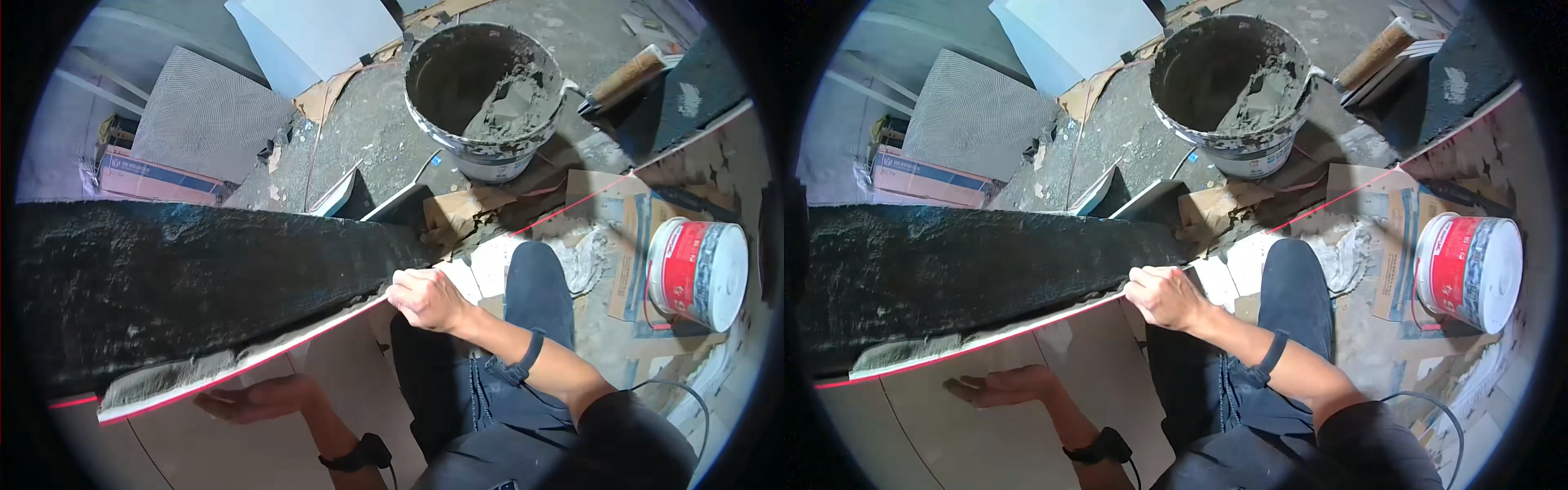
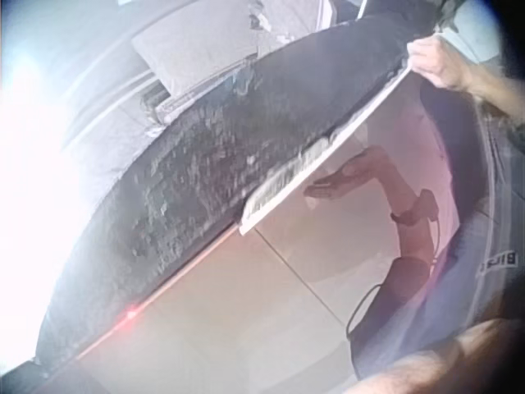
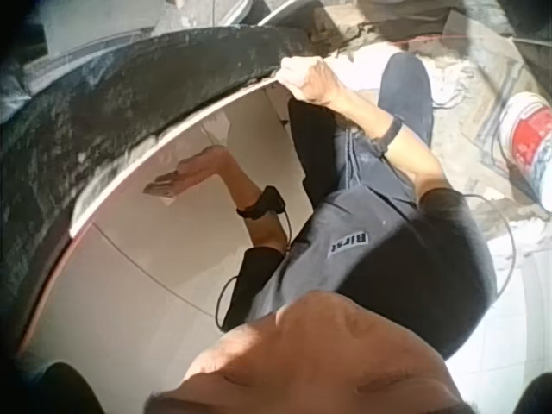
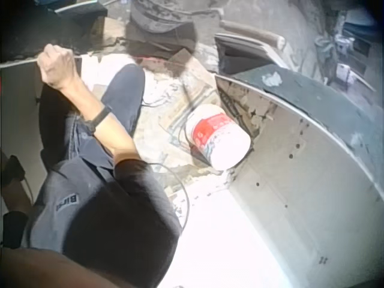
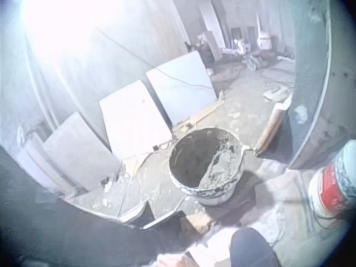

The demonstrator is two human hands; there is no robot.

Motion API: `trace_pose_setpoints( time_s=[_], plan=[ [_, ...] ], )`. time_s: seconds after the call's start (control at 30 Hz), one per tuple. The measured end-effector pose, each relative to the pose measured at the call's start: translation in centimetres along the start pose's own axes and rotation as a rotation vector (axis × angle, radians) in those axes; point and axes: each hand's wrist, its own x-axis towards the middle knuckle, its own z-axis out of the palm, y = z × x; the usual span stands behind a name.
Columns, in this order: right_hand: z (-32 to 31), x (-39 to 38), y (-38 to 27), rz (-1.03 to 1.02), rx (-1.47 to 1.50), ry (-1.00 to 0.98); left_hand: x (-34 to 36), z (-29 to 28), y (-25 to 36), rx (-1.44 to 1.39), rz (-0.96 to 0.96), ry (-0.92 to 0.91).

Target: The person applies mortar onto the back of a tile using a trowel, presses the tile onto the wall by hand, and inserts tile spacers into the joints.

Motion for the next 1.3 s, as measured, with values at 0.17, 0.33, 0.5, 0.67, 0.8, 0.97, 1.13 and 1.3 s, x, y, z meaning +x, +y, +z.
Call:
trace_pose_setpoints(
  time_s=[0.17, 0.33, 0.5, 0.67, 0.8, 0.97, 1.13, 1.3],
  plan=[
    [0.2, 0.0, 1.2, -0.017, 0.05, -0.037, -0.3, 4.5, 2.0, 0.023, 0.049, 0.013],
    [0.4, 0.1, 1.4, -0.015, 0.086, -0.024, -1.1, 5.6, 1.8, 0.026, 0.074, -0.008],
    [0.0, 0.2, 1.6, -0.037, 0.069, -0.106, -1.8, 6.0, 1.7, 0.031, 0.089, -0.029],
    [0.4, 0.3, 2.2, -0.043, 0.07, -0.047, -2.7, 6.0, 1.7, 0.032, 0.102, -0.045],
    [0.3, 0.4, 1.6, -0.079, 0.001, -0.047, -3.5, 5.7, 1.6, 0.034, 0.085, -0.057],
    [0.3, 0.8, 1.6, -0.042, 0.093, -0.042, -4.8, 6.6, 1.2, 0.038, 0.032, -0.077],
    [0.5, -0.4, 1.4, 0.061, 0.14, 0.001, -6.1, 5.9, 1.0, 0.044, -0.026, -0.079],
    [-0.3, -0.9, 1.9, 0.091, 0.038, -0.111, -8.2, 4.4, 0.9, 0.012, -0.043, -0.219]
  ],
)
